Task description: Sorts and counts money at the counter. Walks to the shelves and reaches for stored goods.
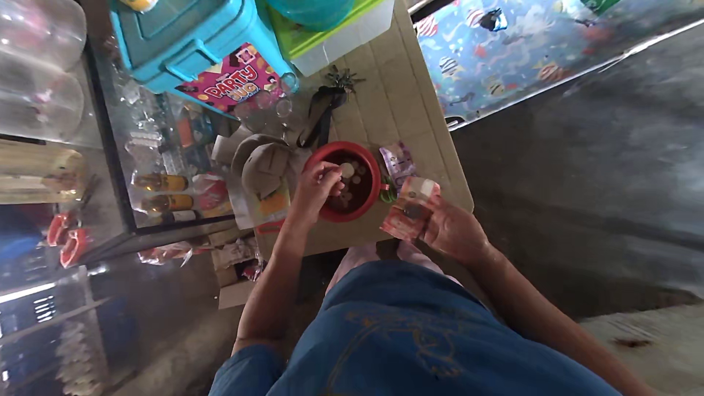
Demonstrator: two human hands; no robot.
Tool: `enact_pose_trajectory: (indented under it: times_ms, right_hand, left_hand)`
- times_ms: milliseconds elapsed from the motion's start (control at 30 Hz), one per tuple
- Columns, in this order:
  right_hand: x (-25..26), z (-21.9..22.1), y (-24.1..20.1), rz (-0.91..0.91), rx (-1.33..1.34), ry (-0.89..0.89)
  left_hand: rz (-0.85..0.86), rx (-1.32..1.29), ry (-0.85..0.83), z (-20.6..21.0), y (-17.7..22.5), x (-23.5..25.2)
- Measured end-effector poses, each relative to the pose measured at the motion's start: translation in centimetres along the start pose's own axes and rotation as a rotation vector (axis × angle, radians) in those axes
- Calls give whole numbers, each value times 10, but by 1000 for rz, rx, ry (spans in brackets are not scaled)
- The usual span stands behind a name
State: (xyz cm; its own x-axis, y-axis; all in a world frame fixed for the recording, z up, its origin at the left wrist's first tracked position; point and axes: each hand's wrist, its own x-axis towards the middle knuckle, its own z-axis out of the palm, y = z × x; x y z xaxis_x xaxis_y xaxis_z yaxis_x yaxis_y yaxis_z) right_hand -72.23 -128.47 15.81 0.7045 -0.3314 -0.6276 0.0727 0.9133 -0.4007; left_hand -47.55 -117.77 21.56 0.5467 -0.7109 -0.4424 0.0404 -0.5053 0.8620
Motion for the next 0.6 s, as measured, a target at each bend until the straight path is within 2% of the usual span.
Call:
enact_pose_trajectory:
  times_ms: [67, 133, 233, 467, 533, 600]
  right_hand:
    - [1, 1, 0, 14, 23, 0]
    - [2, 5, -1, 47, 21, 49]
    - [3, 7, -1, 67, 10, 95]
    - [1, 14, -2, 22, 25, 128]
    - [2, 7, 1, -25, 60, 70]
    - [6, -6, 5, -74, 14, -4]
  left_hand:
    - [3, 144, -126, 11, 2, -11]
    - [123, 287, -205, 27, 2, -18]
    - [339, 414, -220, 52, 2, -23]
    - [616, 742, -208, 105, 6, -45]
    - [785, 765, -215, 124, -13, -48]
    - [841, 695, -310, 128, -21, -52]
